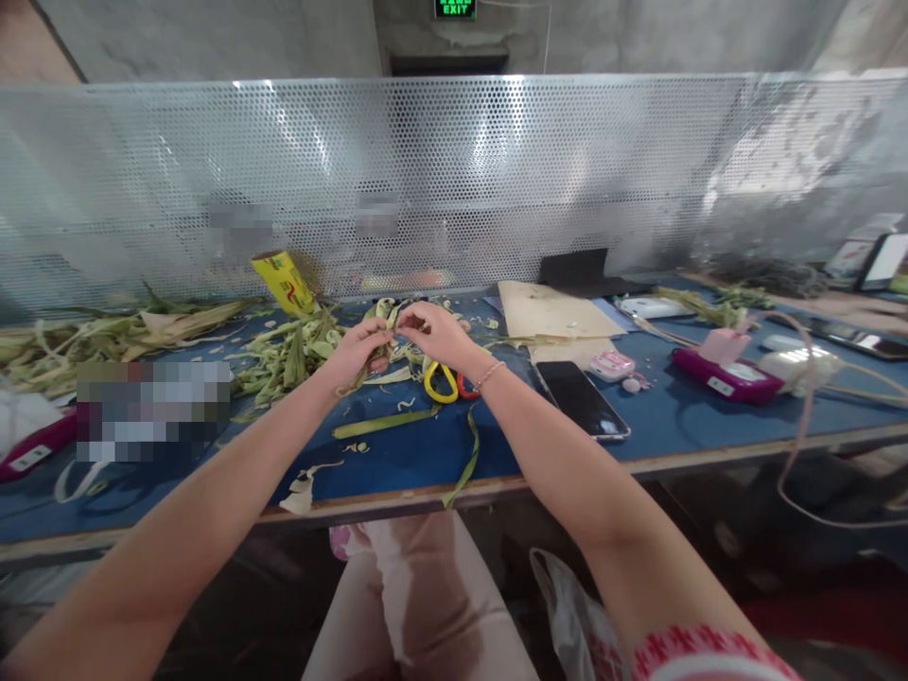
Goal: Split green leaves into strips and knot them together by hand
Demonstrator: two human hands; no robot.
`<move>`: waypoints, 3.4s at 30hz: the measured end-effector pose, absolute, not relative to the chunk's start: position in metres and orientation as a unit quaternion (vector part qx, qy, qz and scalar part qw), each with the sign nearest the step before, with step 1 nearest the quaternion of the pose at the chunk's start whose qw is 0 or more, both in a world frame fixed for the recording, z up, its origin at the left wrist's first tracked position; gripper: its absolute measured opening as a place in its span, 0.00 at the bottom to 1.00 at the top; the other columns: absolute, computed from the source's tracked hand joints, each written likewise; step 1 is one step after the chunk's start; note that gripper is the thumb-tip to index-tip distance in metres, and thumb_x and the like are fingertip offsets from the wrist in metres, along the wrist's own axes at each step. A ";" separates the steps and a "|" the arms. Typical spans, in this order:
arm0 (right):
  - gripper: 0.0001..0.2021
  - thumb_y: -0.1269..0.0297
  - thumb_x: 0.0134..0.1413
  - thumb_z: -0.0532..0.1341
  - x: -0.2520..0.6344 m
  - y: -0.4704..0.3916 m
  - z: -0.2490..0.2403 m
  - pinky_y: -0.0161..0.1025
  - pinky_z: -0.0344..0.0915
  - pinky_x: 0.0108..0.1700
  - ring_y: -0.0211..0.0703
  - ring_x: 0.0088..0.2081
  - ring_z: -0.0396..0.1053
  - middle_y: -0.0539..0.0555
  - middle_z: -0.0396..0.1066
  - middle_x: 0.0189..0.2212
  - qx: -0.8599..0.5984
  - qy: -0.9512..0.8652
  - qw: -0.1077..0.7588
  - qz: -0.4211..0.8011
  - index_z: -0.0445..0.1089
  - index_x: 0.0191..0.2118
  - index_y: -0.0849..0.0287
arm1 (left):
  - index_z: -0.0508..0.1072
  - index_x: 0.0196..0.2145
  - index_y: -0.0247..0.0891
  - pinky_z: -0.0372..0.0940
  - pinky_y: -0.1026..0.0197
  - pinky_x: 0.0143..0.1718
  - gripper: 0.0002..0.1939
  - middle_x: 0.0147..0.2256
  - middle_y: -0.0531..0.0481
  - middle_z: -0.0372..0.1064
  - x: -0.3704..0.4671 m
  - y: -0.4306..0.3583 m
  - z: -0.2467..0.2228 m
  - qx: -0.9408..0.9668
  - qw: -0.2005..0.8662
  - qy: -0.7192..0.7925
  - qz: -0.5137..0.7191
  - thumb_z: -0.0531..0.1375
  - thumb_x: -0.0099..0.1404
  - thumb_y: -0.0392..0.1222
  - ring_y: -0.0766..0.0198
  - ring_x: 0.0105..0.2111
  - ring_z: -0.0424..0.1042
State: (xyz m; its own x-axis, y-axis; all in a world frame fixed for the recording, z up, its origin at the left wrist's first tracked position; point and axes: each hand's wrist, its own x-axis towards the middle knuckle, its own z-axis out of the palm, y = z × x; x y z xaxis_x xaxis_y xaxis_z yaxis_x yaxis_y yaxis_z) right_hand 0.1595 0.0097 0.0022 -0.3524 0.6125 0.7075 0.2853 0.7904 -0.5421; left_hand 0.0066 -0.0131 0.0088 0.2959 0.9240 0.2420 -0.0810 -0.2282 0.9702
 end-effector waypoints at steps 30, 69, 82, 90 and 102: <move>0.04 0.65 0.43 0.59 0.157 0.009 0.005 0.34 0.59 0.30 0.33 0.25 0.60 0.48 0.64 0.23 -0.250 -0.776 0.506 0.283 0.63 0.27 0.60 | 0.57 0.27 0.39 0.45 0.69 0.11 0.07 0.20 0.59 0.60 0.004 -0.009 0.009 0.608 0.569 0.315 0.455 0.53 0.47 0.35 0.76 0.09 0.51; 0.07 0.68 0.58 0.45 0.156 0.000 0.000 0.41 0.60 0.39 0.42 0.35 0.60 0.54 0.61 0.29 -0.269 -0.857 0.435 -0.055 0.55 0.30 0.58 | 0.58 0.30 0.38 0.52 0.67 0.14 0.04 0.19 0.59 0.58 0.014 -0.011 -0.003 0.619 0.537 0.314 0.478 0.52 0.55 0.38 0.73 0.11 0.58; 0.08 0.68 0.57 0.44 0.152 0.005 -0.005 0.41 0.58 0.39 0.42 0.33 0.59 0.52 0.58 0.26 -0.272 -0.845 0.459 0.031 0.54 0.29 0.57 | 0.55 0.30 0.39 0.53 0.67 0.14 0.05 0.20 0.60 0.57 0.015 -0.016 0.005 0.609 0.545 0.308 0.487 0.51 0.55 0.36 0.73 0.11 0.56; 0.09 0.65 0.57 0.44 0.151 0.009 -0.005 0.36 0.54 0.33 0.36 0.28 0.56 0.48 0.54 0.23 -0.295 -0.825 0.463 0.130 0.52 0.27 0.56 | 0.56 0.29 0.38 0.53 0.67 0.14 0.05 0.20 0.57 0.60 0.016 -0.020 0.009 0.588 0.581 0.294 0.480 0.53 0.56 0.35 0.73 0.12 0.57; 0.08 0.65 0.56 0.46 0.153 0.003 0.001 0.35 0.52 0.33 0.35 0.27 0.55 0.47 0.56 0.22 -0.306 -0.820 0.466 0.132 0.53 0.26 0.57 | 0.59 0.27 0.36 0.59 0.65 0.17 0.05 0.20 0.54 0.64 0.014 -0.017 0.010 0.560 0.598 0.297 0.490 0.55 0.54 0.35 0.70 0.15 0.63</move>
State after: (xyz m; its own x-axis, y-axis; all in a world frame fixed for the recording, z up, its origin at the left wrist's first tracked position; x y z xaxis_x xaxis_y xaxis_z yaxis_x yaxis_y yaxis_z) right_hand 0.1531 0.0030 0.0008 -0.3796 0.6244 0.6827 0.3778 0.7782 -0.5017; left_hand 0.0136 -0.0171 0.0098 0.3430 0.9193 0.1927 -0.2533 -0.1070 0.9615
